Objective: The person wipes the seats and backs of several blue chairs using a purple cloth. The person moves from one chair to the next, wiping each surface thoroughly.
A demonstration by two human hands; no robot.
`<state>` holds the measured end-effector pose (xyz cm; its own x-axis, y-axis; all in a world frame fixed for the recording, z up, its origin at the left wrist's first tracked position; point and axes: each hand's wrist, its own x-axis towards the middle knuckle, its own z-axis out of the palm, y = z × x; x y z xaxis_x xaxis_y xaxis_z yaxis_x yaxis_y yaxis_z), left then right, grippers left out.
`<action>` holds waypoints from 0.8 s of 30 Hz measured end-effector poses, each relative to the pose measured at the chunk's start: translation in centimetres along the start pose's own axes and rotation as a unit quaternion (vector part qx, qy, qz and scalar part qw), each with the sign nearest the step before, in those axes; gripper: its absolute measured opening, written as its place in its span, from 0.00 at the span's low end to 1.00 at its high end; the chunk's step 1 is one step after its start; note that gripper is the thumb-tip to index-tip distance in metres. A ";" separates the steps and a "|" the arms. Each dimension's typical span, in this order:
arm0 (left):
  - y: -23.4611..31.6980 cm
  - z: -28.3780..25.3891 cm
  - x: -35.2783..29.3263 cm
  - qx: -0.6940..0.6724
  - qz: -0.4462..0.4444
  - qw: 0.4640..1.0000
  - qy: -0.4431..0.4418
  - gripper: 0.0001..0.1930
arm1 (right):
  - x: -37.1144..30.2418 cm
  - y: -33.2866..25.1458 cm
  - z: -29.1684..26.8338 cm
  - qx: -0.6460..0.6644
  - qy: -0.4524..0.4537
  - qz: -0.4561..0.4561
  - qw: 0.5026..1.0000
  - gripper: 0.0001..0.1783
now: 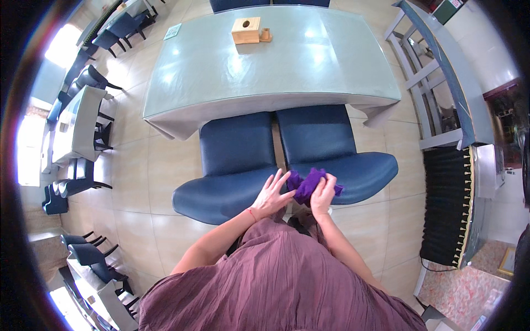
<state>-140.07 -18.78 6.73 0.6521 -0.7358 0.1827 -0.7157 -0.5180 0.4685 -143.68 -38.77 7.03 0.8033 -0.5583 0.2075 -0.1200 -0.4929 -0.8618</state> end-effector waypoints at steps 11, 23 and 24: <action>3.8 1.1 6.2 0.063 -0.033 0.987 -0.145 0.57 | 4.6 5.3 -9.4 -0.122 0.195 0.021 0.973 0.11; 1.4 2.3 5.2 0.058 -0.040 0.993 -0.096 0.54 | 10.5 9.6 -13.3 -0.358 0.052 0.085 0.928 0.19; 1.5 2.3 5.2 0.061 -0.039 0.993 -0.088 0.53 | 10.5 9.7 -13.2 -0.361 0.035 0.071 0.929 0.19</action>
<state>-138.29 -24.36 6.41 0.6601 -0.7511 -0.0092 -0.6969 -0.6170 0.3655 -144.14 -58.24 6.97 0.7119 -0.6821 0.1672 -0.6028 -0.7156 -0.3528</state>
